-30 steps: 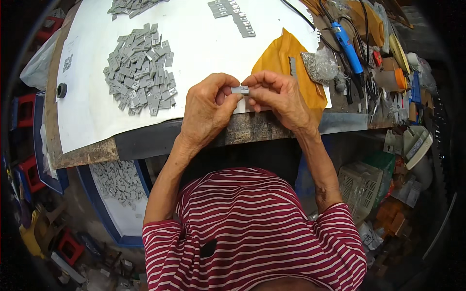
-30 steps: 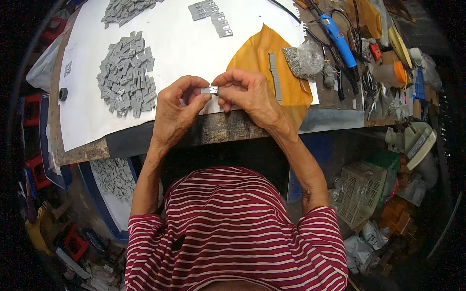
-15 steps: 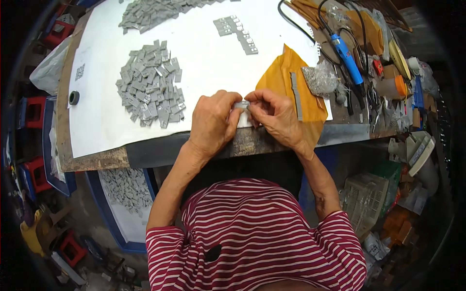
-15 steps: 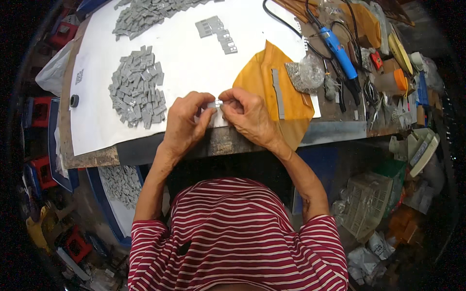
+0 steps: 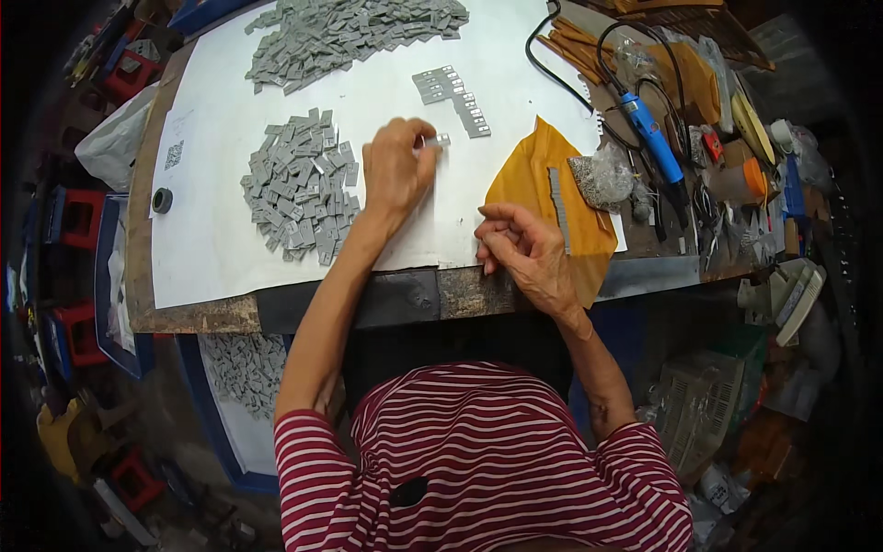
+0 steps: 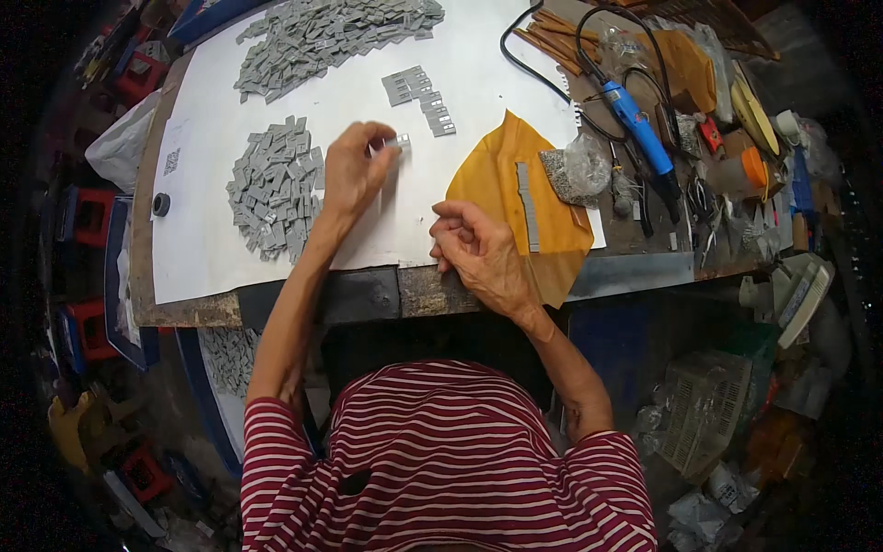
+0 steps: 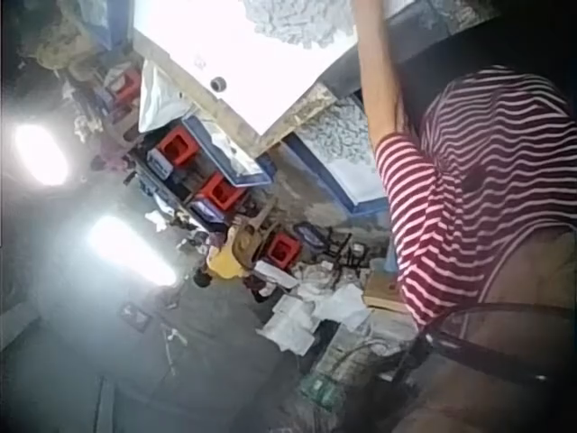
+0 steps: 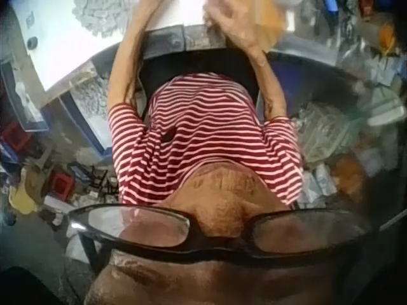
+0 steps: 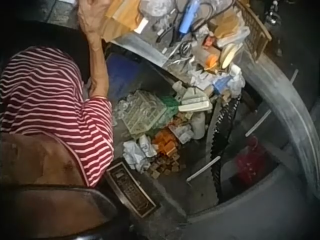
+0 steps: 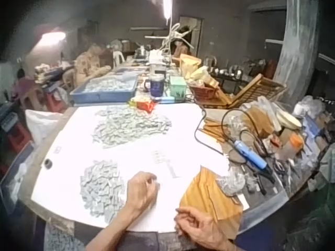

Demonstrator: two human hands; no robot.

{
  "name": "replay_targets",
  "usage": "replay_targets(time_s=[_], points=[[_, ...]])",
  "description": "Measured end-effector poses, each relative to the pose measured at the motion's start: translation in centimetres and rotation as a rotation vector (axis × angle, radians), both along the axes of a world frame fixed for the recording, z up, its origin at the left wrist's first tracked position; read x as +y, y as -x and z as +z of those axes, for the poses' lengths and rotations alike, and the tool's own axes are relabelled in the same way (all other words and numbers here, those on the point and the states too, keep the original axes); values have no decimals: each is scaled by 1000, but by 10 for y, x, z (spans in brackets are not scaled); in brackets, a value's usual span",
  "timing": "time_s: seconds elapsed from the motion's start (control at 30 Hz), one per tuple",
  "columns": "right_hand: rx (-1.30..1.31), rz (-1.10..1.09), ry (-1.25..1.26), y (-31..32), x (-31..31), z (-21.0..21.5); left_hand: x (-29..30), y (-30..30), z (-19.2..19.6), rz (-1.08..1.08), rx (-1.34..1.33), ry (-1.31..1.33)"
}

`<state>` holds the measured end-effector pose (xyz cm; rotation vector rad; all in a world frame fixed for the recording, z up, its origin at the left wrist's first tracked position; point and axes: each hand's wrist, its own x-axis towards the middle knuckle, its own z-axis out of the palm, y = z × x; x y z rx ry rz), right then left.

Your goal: Sorting and arranging small grey metal components on a workbench for assembly.

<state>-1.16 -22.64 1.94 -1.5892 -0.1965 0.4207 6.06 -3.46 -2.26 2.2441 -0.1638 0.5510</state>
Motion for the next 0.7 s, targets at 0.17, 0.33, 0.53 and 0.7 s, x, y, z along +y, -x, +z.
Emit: replay_targets(time_s=[0.17, 0.33, 0.53, 0.7], points=[[-5, 24, -34, 13, -8, -3, -10, -35, -12, 179, 163, 3], [39, 52, -1, 21, -19, -4, -13, -38, -16, 195, 189, -18], [45, 48, -17, 25, -23, -1, -11, -35, -16, 176, 171, 13], [56, 68, -25, 30, -26, 2, -12, -33, -12, 174, 138, 54]])
